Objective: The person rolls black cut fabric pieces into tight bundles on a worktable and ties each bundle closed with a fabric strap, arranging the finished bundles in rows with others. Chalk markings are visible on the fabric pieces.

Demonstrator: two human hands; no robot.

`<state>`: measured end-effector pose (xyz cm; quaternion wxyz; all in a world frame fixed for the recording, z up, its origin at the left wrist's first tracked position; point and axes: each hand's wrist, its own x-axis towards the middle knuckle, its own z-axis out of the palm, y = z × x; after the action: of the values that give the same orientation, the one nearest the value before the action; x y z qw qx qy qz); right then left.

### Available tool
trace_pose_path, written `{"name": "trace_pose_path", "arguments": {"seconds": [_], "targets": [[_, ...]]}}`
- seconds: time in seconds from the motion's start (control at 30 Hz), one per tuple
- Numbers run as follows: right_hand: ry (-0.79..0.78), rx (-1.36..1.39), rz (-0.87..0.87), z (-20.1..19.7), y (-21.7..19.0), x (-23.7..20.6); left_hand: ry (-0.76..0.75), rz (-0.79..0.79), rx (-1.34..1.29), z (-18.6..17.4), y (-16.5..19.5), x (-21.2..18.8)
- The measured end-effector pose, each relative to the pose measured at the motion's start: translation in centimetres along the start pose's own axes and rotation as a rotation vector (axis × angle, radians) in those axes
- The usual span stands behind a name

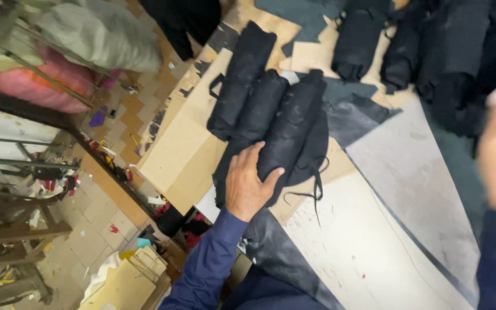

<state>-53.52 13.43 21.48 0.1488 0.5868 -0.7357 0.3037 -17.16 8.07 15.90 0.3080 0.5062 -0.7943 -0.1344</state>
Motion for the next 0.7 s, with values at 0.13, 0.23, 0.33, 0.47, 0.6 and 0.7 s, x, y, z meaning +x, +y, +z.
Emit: {"name": "trace_pose_path", "arguments": {"seconds": [0.13,0.23,0.33,0.47,0.6,0.7], "targets": [[-0.509,0.484,0.379,4.1,-9.4,-8.8,-0.128,-0.109,0.101,0.3,0.5,1.6],[-0.208,0.342,0.068,8.7,-13.1,-14.3,-0.203,-0.142,0.134,0.6,0.9,2.2],[-0.234,0.319,0.218,11.3,-14.1,-16.7,-0.216,-0.15,0.102,0.8,1.1,1.9],[-0.247,0.513,0.391,11.4,-12.7,-16.4,-0.209,-0.113,-0.009,0.8,1.2,1.2],[-0.334,1.0,0.765,10.8,-11.0,-15.8,-0.412,-0.312,-0.092,0.7,1.2,1.2],[-0.313,1.22,0.853,10.8,-10.8,-15.8,-0.386,-0.291,-0.132,0.9,0.6,1.3]]}}
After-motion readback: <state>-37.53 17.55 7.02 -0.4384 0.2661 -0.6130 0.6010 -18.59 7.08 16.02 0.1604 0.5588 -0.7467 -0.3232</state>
